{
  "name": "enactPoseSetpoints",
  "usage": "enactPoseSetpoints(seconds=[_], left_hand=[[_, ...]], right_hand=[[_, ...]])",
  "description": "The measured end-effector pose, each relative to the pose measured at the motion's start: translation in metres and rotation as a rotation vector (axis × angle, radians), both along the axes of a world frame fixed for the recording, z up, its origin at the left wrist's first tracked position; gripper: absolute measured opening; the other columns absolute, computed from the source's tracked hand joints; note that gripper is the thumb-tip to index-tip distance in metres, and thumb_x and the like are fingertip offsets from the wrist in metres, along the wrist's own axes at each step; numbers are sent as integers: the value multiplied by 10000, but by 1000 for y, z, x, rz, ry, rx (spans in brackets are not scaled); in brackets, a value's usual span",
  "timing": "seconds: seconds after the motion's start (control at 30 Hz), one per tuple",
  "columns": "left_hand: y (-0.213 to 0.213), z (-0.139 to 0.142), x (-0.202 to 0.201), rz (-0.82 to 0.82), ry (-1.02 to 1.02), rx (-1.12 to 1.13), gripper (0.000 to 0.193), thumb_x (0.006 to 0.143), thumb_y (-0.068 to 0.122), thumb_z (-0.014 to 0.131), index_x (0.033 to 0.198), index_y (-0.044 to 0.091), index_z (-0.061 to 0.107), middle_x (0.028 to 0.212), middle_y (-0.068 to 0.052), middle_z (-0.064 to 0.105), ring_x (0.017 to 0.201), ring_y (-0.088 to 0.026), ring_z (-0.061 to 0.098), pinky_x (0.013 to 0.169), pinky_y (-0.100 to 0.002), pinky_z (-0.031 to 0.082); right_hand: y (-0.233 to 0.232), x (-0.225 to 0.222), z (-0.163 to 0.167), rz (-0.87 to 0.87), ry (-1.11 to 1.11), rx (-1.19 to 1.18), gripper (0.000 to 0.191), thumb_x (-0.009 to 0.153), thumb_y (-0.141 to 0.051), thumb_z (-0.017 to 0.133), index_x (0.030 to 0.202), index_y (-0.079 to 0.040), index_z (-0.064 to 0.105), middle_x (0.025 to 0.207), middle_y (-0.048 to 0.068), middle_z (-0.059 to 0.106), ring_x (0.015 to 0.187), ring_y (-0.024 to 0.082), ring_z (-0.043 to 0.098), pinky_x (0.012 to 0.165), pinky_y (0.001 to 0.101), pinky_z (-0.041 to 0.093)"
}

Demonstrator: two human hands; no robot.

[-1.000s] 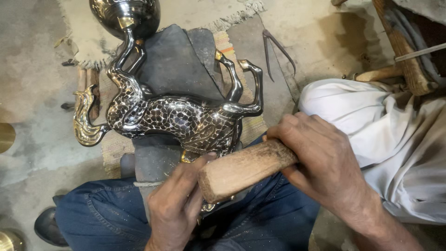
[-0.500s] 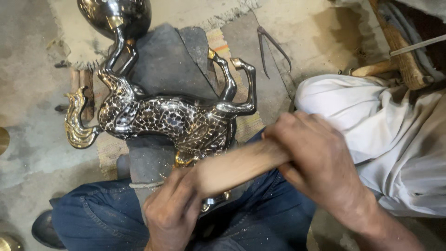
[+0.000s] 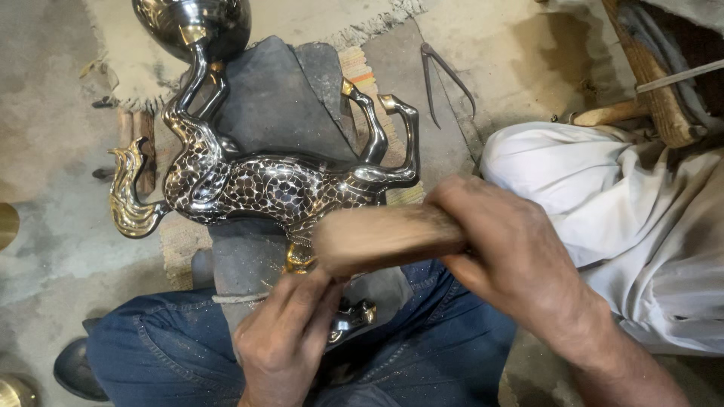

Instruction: The person hammers a silver peacock-shaped metal sculpture with a wooden mallet to create a textured surface. They repeatedly strike the body and tail sections while holding the piece steady on a padded support.

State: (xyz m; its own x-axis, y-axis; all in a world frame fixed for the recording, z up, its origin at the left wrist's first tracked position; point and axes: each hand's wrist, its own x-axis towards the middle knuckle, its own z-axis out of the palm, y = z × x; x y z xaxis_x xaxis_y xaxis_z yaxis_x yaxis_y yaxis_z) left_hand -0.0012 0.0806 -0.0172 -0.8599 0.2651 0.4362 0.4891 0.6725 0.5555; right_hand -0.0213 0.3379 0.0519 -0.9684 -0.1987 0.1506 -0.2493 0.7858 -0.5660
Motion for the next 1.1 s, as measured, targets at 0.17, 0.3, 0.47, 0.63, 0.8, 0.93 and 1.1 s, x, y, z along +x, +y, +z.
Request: enactPoseSetpoints(seconds=[0.17, 0.3, 0.47, 0.63, 0.8, 0.93, 1.1], left_hand=[[1, 1, 1, 4, -27, 33, 262, 769, 46, 834, 1001, 46, 713, 878, -65, 701, 680, -192, 715, 594, -349, 569], [2, 3, 0, 24, -38, 26, 260, 775, 58, 839, 995, 39, 701, 931, -73, 713, 738, -206, 737, 625, -346, 582], [3, 6, 0, 30, -60, 52, 274, 786, 28, 826, 1035, 26, 713, 982, -80, 727, 762, -203, 753, 643, -335, 600], [3, 4, 2, 56, -74, 55, 305, 776, 48, 854, 1057, 44, 736, 936, -68, 742, 737, -181, 758, 633, -335, 600], [-3, -4, 3, 47, -32, 60, 409, 732, 55, 861, 1093, -16, 682, 1023, -141, 744, 823, -224, 769, 681, -339, 617], [-7, -11, 3, 46, -34, 61, 412, 730, 45, 850, 1100, -11, 678, 1071, -163, 739, 832, -230, 772, 695, -341, 628], [-7, -10, 6, 61, -156, 92, 396, 781, 19, 832, 1156, 14, 705, 1040, -124, 762, 785, -183, 784, 644, -308, 637]], right_hand=[[1, 1, -2, 30, 67, 143, 404, 716, -100, 790, 1075, -86, 605, 937, 75, 650, 900, 269, 647, 793, 417, 494], [2, 1, -5, 87, 364, 468, 486, 665, -174, 752, 1120, -96, 599, 988, 55, 689, 906, 251, 676, 795, 443, 501], [3, 0, -8, 82, 264, 368, 389, 768, -106, 747, 1128, -98, 600, 952, 48, 673, 885, 224, 664, 826, 422, 515], [5, -5, -9, 66, 147, 242, 382, 758, -115, 757, 1105, -94, 601, 941, 37, 664, 875, 199, 654, 804, 387, 522], [1, -10, -10, 132, 149, 165, 311, 887, -109, 797, 1127, -86, 600, 960, 36, 670, 864, 165, 630, 801, 343, 515], [-2, -8, -9, 135, 276, 459, 392, 752, -144, 785, 1106, -105, 620, 963, 40, 693, 875, 189, 645, 797, 407, 504], [-2, -10, -7, 123, 40, 285, 301, 793, -120, 782, 1044, -93, 617, 871, 39, 669, 817, 170, 641, 793, 385, 507]])
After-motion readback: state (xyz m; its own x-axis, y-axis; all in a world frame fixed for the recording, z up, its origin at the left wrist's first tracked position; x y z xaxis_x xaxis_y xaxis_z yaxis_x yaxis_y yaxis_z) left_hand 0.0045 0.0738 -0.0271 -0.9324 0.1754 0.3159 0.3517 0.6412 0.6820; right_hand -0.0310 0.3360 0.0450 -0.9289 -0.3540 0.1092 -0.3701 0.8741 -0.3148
